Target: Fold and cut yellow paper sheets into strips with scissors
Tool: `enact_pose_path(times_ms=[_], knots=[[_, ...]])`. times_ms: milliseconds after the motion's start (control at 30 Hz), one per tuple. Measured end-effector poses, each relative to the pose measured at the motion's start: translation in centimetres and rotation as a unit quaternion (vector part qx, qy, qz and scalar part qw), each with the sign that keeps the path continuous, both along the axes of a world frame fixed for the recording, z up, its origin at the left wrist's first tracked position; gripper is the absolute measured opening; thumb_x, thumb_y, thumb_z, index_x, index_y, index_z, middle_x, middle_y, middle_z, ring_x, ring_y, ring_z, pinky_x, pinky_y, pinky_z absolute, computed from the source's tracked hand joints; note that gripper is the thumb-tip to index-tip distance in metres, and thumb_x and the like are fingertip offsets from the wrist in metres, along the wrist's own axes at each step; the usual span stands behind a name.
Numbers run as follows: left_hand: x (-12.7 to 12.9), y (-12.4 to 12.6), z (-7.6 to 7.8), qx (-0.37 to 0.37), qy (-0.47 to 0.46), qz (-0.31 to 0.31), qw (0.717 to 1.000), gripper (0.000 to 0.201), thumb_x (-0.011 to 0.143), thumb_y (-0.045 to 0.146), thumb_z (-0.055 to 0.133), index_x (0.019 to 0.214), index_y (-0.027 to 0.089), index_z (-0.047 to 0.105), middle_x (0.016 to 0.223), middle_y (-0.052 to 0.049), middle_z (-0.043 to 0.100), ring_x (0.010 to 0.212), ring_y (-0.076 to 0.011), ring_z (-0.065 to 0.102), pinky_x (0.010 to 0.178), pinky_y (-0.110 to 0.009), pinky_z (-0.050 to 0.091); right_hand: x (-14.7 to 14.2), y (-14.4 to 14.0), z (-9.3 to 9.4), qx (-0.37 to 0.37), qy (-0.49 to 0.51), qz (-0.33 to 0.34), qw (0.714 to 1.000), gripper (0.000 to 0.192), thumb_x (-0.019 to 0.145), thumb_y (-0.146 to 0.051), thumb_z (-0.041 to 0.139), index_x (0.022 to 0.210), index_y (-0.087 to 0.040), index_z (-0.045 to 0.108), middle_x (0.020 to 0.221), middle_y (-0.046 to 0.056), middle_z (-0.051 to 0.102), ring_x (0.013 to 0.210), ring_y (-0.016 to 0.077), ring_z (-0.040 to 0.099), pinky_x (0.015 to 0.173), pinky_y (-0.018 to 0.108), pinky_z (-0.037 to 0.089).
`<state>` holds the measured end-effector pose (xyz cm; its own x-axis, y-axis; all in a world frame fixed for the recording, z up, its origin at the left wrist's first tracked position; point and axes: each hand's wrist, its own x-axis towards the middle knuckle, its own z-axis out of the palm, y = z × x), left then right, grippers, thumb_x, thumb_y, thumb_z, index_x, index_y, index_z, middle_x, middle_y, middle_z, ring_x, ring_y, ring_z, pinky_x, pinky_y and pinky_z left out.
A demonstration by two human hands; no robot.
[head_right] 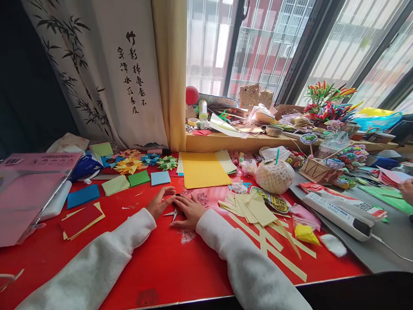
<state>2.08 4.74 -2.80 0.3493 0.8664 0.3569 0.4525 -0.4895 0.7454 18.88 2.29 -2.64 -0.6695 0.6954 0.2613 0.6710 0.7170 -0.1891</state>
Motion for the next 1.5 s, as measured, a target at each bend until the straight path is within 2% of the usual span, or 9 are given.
enact_pose_path(times_ms=[300, 667, 967, 1133, 1233, 1267, 1367, 1433, 1500], knots=[[0.2, 0.1, 0.3, 0.05, 0.049, 0.02, 0.997, 0.023, 0.081, 0.032, 0.033, 0.083, 0.018, 0.05, 0.079, -0.001, 0.057, 0.077, -0.0121, 0.054, 0.068, -0.022, 0.044, 0.4, 0.2, -0.9, 0.121, -0.036, -0.162, 0.979, 0.034, 0.071, -0.05, 0.044, 0.083, -0.019, 0.052, 0.08, 0.006, 0.052, 0.079, 0.0186, 0.044, 0.074, 0.033, 0.029], [4.7, 7.0, -0.8, 0.171, 0.215, -0.019, 0.961, 0.031, 0.073, 0.031, 0.049, 0.1, 0.017, 0.046, 0.11, -0.008, 0.048, 0.106, -0.0196, 0.04, 0.089, -0.032, 0.033, 4.4, -1.3, -1.1, 0.164, -0.172, -0.298, 0.924, 0.02, 0.08, -0.033, 0.041, 0.086, -0.018, 0.052, 0.083, 0.007, 0.055, 0.075, 0.0199, 0.048, 0.064, 0.032, 0.026], [5.4, 9.7, -1.3, 0.17, 0.312, -0.003, 0.935, 0.032, 0.081, 0.039, 0.034, 0.097, 0.017, 0.051, 0.087, -0.008, 0.061, 0.081, -0.019, 0.057, 0.068, -0.028, 0.042, 10.5, 1.0, -0.2, 0.123, -0.171, -0.502, 0.839, 0.02, 0.076, -0.011, 0.037, 0.08, -0.008, 0.056, 0.081, 0.017, 0.053, 0.079, 0.0267, 0.047, 0.064, 0.037, 0.028], [5.6, 9.6, -0.8, 0.169, 0.335, 0.018, 0.927, 0.033, 0.084, 0.033, 0.027, 0.09, 0.017, 0.055, 0.074, -0.007, 0.062, 0.069, -0.0171, 0.058, 0.06, -0.026, 0.04, 7.3, 0.9, 0.3, 0.133, -0.012, -0.409, 0.903, 0.03, 0.072, -0.013, 0.044, 0.102, -0.009, 0.049, 0.101, 0.018, 0.048, 0.095, 0.0286, 0.041, 0.078, 0.044, 0.029], [5.5, 9.5, -0.5, 0.173, 0.335, 0.021, 0.926, 0.034, 0.084, 0.033, 0.026, 0.083, 0.019, 0.058, 0.073, -0.006, 0.063, 0.069, -0.0164, 0.058, 0.06, -0.025, 0.039, 3.1, 1.2, -0.4, -0.024, 0.26, -0.253, 0.931, 0.028, 0.068, -0.019, 0.051, 0.095, -0.013, 0.051, 0.101, 0.013, 0.048, 0.096, 0.0233, 0.042, 0.083, 0.039, 0.032], [5.4, 9.5, -0.4, 0.175, 0.335, 0.019, 0.926, 0.036, 0.084, 0.034, 0.026, 0.08, 0.019, 0.058, 0.073, -0.005, 0.064, 0.069, -0.0163, 0.058, 0.06, -0.025, 0.038, 2.0, 1.5, -0.6, -0.124, 0.381, -0.224, 0.889, 0.026, 0.065, -0.02, 0.053, 0.09, -0.015, 0.052, 0.099, 0.011, 0.05, 0.095, 0.0217, 0.044, 0.082, 0.037, 0.035], [5.4, 9.5, -0.4, 0.177, 0.338, 0.016, 0.924, 0.038, 0.083, 0.035, 0.026, 0.072, 0.02, 0.059, 0.072, -0.004, 0.064, 0.067, -0.0161, 0.057, 0.058, -0.025, 0.038, 0.2, 2.8, -1.0, -0.352, 0.635, -0.216, 0.653, 0.025, 0.059, -0.022, 0.056, 0.082, -0.017, 0.048, 0.088, 0.007, 0.054, 0.088, 0.0197, 0.052, 0.078, 0.036, 0.041], [5.4, 9.6, -0.6, 0.175, 0.34, 0.019, 0.924, 0.039, 0.083, 0.035, 0.027, 0.072, 0.019, 0.06, 0.072, -0.004, 0.064, 0.067, -0.0164, 0.057, 0.059, -0.025, 0.038, 0.4, 3.8, -1.0, -0.387, 0.68, -0.221, 0.582, 0.023, 0.06, -0.022, 0.053, 0.08, -0.019, 0.043, 0.083, 0.006, 0.057, 0.085, 0.0181, 0.056, 0.077, 0.035, 0.044], [5.5, 9.8, -0.7, 0.172, 0.343, 0.026, 0.923, 0.038, 0.083, 0.035, 0.027, 0.078, 0.019, 0.06, 0.072, -0.006, 0.064, 0.068, -0.0171, 0.057, 0.06, -0.026, 0.038, 1.0, 4.6, -1.0, -0.392, 0.7, -0.218, 0.556, 0.023, 0.059, -0.019, 0.052, 0.078, -0.019, 0.041, 0.08, 0.005, 0.059, 0.085, 0.0168, 0.057, 0.079, 0.031, 0.044]])
